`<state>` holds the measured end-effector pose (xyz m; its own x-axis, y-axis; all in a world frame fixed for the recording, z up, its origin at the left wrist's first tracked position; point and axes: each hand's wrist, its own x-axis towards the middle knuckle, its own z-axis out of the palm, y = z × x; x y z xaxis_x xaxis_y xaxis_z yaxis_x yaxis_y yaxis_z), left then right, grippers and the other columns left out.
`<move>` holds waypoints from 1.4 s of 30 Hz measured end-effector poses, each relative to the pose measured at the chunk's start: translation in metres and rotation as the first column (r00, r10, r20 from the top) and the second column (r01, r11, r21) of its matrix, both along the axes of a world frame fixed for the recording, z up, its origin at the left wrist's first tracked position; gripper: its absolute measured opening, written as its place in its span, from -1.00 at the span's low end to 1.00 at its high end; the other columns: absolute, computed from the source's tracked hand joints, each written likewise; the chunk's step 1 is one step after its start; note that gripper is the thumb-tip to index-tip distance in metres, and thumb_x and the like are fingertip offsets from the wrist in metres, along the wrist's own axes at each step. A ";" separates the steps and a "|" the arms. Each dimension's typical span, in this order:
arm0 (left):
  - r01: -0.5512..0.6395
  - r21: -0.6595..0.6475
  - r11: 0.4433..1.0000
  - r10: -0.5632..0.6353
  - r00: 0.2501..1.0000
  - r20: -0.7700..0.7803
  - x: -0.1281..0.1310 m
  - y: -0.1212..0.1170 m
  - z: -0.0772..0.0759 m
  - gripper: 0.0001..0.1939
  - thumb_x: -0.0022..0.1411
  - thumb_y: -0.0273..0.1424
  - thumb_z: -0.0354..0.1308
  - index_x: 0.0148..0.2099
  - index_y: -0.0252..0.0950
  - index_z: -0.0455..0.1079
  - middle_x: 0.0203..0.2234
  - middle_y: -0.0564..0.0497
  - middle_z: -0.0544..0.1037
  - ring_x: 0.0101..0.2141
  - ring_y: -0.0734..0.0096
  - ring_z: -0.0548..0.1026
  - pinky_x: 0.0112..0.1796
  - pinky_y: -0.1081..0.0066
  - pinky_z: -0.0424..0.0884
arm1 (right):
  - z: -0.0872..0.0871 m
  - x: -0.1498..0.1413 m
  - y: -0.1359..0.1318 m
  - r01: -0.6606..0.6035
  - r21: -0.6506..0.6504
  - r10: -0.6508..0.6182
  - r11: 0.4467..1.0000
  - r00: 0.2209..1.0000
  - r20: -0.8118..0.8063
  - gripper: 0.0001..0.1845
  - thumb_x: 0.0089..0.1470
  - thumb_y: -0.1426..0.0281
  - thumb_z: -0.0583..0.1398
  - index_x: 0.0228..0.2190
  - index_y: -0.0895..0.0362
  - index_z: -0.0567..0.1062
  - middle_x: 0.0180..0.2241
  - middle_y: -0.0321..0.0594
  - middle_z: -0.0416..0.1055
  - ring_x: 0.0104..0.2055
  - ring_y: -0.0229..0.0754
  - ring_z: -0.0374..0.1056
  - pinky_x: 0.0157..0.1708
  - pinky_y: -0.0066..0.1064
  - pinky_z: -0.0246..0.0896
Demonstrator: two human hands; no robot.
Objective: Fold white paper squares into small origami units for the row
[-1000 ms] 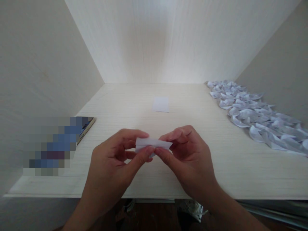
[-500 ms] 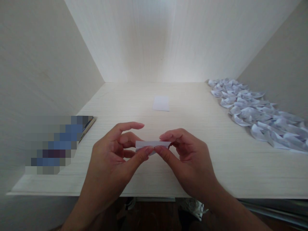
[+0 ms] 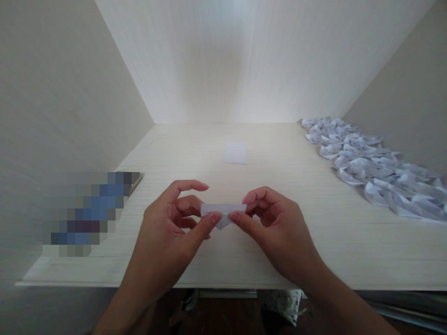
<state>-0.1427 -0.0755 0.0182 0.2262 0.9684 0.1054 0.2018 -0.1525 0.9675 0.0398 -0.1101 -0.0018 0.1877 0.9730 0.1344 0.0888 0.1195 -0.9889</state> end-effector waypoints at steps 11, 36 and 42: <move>0.038 -0.002 0.999 -0.037 0.995 0.091 -0.004 0.004 -0.011 -0.71 0.26 -0.28 0.38 -0.13 -0.22 0.34 -0.48 0.08 0.67 -0.45 0.35 0.67 -0.41 0.47 0.61 | 0.002 0.007 0.002 -0.017 -0.056 0.004 0.998 0.974 -0.224 -0.66 -0.01 0.31 0.46 -0.38 0.05 0.38 -0.49 -0.39 0.47 -0.42 -0.25 0.41 -0.37 -0.39 0.32; -0.001 0.265 0.964 -0.010 0.999 0.041 -0.001 0.001 -0.011 -0.95 0.23 -0.39 0.43 -0.22 -0.18 0.65 -0.41 0.06 0.68 -0.41 0.48 0.61 -0.36 0.54 0.51 | 0.003 0.002 -0.002 -0.198 -0.037 0.162 0.980 0.883 -0.440 -0.61 -0.02 0.06 0.46 -0.23 0.03 0.65 -0.15 -0.18 0.62 -0.13 -0.12 0.50 -0.16 -0.29 0.41; -0.134 0.096 0.986 0.102 0.952 0.288 0.011 0.001 -0.019 -0.81 0.15 -0.32 0.48 -0.24 -0.25 0.57 -0.48 0.09 0.66 -0.46 0.45 0.61 -0.35 0.49 0.56 | 0.000 -0.011 0.000 -0.131 0.039 0.136 0.991 0.934 -0.331 -0.79 -0.04 0.23 0.49 -0.37 0.05 0.69 -0.40 -0.25 0.64 -0.35 -0.16 0.50 -0.28 -0.30 0.42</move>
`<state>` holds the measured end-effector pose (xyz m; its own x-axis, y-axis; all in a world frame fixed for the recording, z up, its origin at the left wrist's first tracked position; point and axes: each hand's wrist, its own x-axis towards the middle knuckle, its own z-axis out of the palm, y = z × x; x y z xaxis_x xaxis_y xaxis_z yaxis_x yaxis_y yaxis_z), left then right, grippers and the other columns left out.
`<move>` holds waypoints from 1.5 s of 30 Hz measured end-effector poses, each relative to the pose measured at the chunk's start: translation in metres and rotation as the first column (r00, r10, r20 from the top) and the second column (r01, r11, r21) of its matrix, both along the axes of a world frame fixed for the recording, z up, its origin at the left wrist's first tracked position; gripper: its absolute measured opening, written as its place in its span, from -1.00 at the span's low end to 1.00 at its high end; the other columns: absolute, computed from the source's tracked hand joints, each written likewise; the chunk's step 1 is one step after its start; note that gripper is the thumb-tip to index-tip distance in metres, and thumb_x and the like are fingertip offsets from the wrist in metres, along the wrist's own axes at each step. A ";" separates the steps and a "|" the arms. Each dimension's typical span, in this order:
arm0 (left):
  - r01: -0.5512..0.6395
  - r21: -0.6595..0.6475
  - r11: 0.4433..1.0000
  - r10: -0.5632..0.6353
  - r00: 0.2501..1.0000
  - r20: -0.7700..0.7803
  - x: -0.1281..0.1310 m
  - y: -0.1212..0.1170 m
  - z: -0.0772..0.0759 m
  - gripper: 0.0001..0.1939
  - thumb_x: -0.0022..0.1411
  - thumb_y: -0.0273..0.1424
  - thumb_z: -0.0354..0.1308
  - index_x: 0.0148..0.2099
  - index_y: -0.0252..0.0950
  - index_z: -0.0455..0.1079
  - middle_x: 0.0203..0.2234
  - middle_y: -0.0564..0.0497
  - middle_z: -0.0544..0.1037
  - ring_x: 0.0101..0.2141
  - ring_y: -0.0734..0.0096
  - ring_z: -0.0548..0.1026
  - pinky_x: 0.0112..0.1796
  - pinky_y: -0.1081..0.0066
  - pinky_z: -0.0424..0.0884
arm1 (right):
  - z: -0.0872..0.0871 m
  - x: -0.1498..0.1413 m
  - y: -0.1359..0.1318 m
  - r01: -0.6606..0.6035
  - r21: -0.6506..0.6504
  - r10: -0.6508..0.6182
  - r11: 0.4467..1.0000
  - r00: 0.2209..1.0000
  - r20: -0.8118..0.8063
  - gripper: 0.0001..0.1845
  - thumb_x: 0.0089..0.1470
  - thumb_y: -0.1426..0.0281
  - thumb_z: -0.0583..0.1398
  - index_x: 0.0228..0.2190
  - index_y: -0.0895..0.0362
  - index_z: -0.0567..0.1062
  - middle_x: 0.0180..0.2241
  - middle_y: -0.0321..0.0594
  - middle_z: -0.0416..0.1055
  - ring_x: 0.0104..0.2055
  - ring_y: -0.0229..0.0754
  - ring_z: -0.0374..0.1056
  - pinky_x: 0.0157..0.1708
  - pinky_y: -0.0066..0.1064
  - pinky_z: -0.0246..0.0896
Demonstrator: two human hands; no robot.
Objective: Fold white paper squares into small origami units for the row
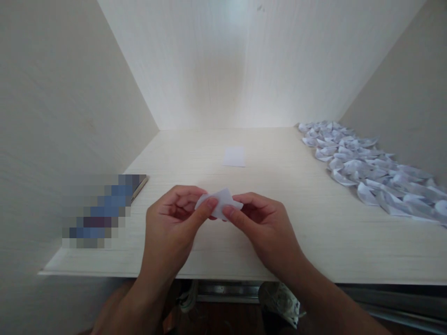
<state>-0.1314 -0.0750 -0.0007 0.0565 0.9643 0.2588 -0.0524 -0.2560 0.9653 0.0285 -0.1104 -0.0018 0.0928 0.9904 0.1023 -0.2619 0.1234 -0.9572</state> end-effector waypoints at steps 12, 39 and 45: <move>0.084 -0.070 0.994 -0.089 0.994 -0.064 -0.004 -0.001 0.006 -0.84 0.27 -0.23 0.38 -0.23 -0.20 0.70 -0.29 -0.04 0.74 -0.32 0.32 0.67 -0.28 0.42 0.61 | -0.002 -0.006 0.002 0.160 -0.121 -0.179 0.980 0.971 -0.159 -0.81 0.01 0.25 0.44 -0.48 0.09 0.63 -0.49 -0.31 0.53 -0.43 -0.26 0.35 -0.38 -0.39 0.26; 0.587 -0.420 0.692 -0.408 0.798 0.444 -0.016 0.006 0.003 -0.76 -0.02 -0.38 0.59 -0.27 -0.26 0.67 -0.43 -0.01 0.66 -0.48 0.50 0.56 -0.42 0.55 0.53 | 0.007 -0.005 -0.005 0.207 0.088 -0.214 0.974 0.974 0.078 -0.83 0.07 0.31 0.37 -0.50 0.08 0.59 -0.52 -0.32 0.50 -0.46 -0.26 0.34 -0.44 -0.41 0.29; 0.520 -0.397 0.756 -0.418 0.851 0.318 -0.013 0.004 0.005 -0.77 -0.01 -0.34 0.57 -0.31 -0.32 0.67 -0.39 -0.08 0.66 -0.42 0.45 0.53 -0.45 0.53 0.48 | 0.007 -0.006 -0.008 0.161 0.146 -0.183 0.976 0.971 0.153 -0.84 0.10 0.32 0.36 -0.49 0.08 0.59 -0.52 -0.32 0.48 -0.46 -0.27 0.32 -0.43 -0.40 0.28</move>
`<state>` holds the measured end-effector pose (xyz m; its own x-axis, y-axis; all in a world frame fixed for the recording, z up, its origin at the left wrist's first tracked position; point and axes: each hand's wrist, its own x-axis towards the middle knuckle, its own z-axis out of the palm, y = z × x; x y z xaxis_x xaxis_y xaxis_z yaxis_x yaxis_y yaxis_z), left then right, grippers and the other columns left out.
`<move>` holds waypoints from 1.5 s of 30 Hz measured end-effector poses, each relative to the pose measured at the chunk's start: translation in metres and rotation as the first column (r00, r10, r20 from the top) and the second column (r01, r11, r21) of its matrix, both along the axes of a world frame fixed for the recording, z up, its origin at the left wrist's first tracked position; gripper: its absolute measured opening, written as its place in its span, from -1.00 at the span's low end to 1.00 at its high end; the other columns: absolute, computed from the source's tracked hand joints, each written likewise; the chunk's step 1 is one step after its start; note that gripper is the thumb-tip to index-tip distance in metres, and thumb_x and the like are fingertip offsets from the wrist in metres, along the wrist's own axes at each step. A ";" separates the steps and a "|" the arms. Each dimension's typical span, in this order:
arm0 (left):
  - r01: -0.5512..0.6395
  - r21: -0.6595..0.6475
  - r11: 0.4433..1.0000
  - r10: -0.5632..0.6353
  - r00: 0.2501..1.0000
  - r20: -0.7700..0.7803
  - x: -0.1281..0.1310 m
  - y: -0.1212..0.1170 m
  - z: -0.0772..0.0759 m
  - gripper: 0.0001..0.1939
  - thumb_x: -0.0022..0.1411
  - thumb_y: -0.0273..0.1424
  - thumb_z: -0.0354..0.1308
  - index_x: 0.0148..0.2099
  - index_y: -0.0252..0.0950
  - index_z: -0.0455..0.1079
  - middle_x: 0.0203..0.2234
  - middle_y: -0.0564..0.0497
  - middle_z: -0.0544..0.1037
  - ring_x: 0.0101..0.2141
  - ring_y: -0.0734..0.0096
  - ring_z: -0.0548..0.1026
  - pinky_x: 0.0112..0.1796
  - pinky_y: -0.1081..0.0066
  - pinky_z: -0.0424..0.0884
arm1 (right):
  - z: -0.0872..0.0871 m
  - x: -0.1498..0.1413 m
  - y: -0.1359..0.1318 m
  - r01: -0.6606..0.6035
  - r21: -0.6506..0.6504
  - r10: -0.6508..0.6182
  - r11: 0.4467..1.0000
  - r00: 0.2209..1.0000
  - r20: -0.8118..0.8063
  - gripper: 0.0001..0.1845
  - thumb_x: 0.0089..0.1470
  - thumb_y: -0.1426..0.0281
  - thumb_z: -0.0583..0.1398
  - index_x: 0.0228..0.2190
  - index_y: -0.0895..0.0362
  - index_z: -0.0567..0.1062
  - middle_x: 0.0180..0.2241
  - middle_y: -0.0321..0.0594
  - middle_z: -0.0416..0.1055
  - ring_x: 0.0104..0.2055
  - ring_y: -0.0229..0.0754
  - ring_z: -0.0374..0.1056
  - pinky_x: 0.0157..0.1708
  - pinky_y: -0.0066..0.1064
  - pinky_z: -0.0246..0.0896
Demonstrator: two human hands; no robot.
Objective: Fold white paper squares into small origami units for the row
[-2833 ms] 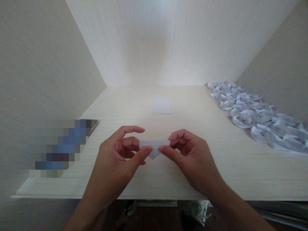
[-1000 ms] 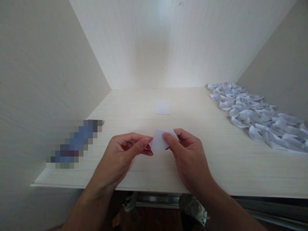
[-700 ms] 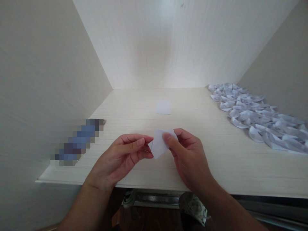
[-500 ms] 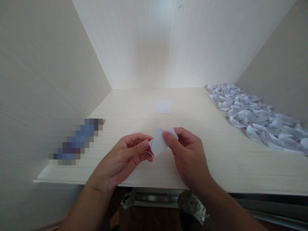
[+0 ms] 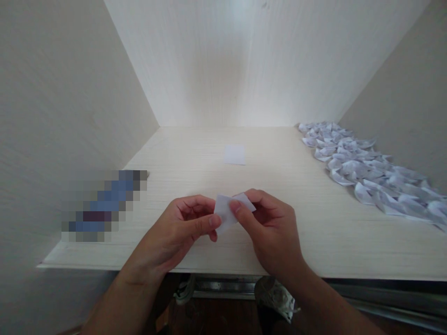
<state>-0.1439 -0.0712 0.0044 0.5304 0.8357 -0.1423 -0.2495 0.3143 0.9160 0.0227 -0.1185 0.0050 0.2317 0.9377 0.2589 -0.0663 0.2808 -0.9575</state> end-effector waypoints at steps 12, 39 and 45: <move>-0.120 0.170 0.978 0.148 0.975 -0.166 -0.001 -0.002 -0.006 -0.75 -0.03 -0.27 0.56 -0.45 -0.31 0.61 -0.56 0.00 0.58 -0.55 0.49 0.44 -0.49 0.50 0.36 | -0.004 -0.001 -0.001 0.090 0.087 -0.098 0.992 0.991 0.087 -0.90 0.08 0.40 0.40 -0.30 -0.03 0.70 -0.36 -0.27 0.62 -0.34 -0.17 0.49 -0.33 -0.31 0.45; -0.174 0.471 0.865 0.315 0.919 -0.239 -0.001 -0.013 0.001 -0.85 0.17 -0.34 0.42 -0.42 -0.23 0.59 -0.52 0.05 0.57 -0.46 0.43 0.49 -0.42 0.47 0.38 | -0.010 0.012 0.001 -0.147 -0.051 0.134 0.988 0.970 -0.204 -0.90 0.13 0.21 0.42 -0.36 -0.06 0.71 -0.27 -0.27 0.66 -0.20 -0.16 0.51 -0.09 -0.26 0.42; -0.153 0.572 0.806 0.357 0.896 -0.265 -0.004 -0.013 0.000 -0.86 0.20 -0.36 0.40 -0.41 -0.24 0.60 -0.48 0.02 0.61 -0.42 0.39 0.52 -0.39 0.46 0.44 | -0.006 0.009 0.001 -0.032 -0.076 0.022 0.997 0.992 -0.123 -0.86 -0.02 0.36 0.48 -0.34 -0.02 0.68 -0.34 -0.27 0.67 -0.25 -0.13 0.58 -0.12 -0.21 0.53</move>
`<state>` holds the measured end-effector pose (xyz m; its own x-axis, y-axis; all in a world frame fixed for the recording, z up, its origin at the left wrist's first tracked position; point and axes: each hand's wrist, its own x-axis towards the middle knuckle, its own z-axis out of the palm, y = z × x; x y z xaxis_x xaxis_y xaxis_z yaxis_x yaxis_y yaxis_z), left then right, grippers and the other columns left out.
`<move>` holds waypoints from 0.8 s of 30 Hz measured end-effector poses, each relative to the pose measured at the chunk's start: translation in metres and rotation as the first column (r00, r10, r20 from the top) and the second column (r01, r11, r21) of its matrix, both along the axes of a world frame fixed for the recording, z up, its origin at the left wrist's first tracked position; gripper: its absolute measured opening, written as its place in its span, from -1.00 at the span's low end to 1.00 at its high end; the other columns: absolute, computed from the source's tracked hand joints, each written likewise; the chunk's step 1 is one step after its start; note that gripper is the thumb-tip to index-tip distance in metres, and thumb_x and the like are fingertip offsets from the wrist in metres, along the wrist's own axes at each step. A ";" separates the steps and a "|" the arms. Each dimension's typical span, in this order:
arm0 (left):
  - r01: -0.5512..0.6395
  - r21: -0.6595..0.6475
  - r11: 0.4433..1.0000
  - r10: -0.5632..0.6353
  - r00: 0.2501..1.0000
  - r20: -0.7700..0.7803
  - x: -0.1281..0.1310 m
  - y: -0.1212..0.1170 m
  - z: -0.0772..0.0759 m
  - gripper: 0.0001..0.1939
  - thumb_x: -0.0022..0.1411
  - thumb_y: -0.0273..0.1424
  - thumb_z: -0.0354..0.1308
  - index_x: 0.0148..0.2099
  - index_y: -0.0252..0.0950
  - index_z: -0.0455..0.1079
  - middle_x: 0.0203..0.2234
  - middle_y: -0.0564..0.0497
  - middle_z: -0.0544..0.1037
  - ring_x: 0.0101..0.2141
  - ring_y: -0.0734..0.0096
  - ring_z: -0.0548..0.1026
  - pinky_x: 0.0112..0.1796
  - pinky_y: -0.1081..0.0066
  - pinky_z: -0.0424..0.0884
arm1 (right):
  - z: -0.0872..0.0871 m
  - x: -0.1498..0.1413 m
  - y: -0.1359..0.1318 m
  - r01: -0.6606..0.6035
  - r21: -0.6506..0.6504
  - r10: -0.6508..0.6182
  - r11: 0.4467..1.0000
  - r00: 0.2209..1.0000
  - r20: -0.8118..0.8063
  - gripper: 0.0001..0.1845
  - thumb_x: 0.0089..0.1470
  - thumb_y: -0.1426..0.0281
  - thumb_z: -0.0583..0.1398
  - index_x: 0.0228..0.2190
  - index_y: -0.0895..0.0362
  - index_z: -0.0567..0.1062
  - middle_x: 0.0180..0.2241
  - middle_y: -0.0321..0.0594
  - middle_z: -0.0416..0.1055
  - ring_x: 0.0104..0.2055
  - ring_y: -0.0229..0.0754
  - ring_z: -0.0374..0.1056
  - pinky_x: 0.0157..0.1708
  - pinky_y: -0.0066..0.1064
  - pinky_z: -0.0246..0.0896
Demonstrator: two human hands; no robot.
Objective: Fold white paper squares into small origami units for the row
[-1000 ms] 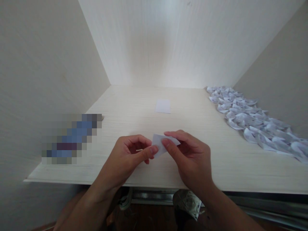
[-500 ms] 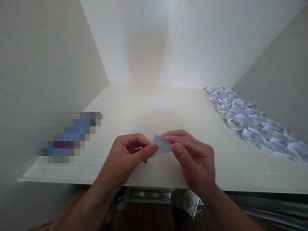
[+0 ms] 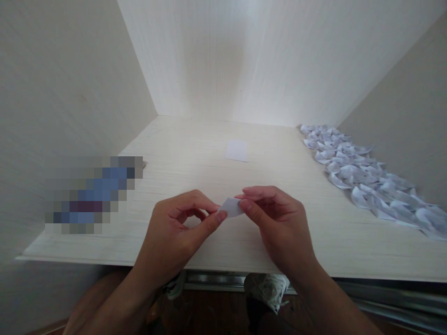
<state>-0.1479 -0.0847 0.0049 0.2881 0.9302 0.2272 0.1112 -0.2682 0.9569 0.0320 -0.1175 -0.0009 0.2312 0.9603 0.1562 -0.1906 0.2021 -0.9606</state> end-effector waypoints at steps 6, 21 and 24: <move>0.028 0.006 1.000 -0.028 0.999 0.018 -0.002 0.005 0.001 -0.93 0.17 -0.42 0.41 -0.38 -0.25 0.64 -0.47 0.02 0.64 -0.42 0.44 0.56 -0.39 0.52 0.48 | 0.003 -0.001 -0.001 0.056 0.056 -0.061 0.997 0.993 0.106 -0.81 -0.04 0.42 0.48 -0.31 0.00 0.68 -0.41 -0.29 0.66 -0.30 -0.12 0.62 -0.10 -0.19 0.57; -0.005 0.690 0.724 0.145 0.979 -0.145 -0.002 -0.004 -0.005 -0.84 0.22 -0.55 0.41 -0.17 -0.25 0.58 -0.33 0.08 0.67 -0.39 0.57 0.59 -0.33 0.58 0.54 | -0.005 0.004 0.004 -0.066 -0.091 0.043 0.994 0.972 -0.231 -0.76 -0.20 0.40 0.55 -0.41 0.01 0.68 -0.48 -0.40 0.56 -0.41 -0.34 0.41 -0.30 -0.46 0.34; 0.163 0.741 0.652 0.099 0.950 -0.295 -0.014 0.000 0.000 -0.72 0.22 -0.42 0.45 -0.02 -0.26 0.56 -0.21 -0.02 0.68 -0.28 0.48 0.64 -0.26 0.54 0.58 | -0.002 0.004 0.004 -0.103 -0.153 0.052 0.983 0.950 -0.308 -0.73 -0.24 0.38 0.55 -0.40 0.01 0.70 -0.50 -0.38 0.56 -0.42 -0.32 0.40 -0.27 -0.41 0.34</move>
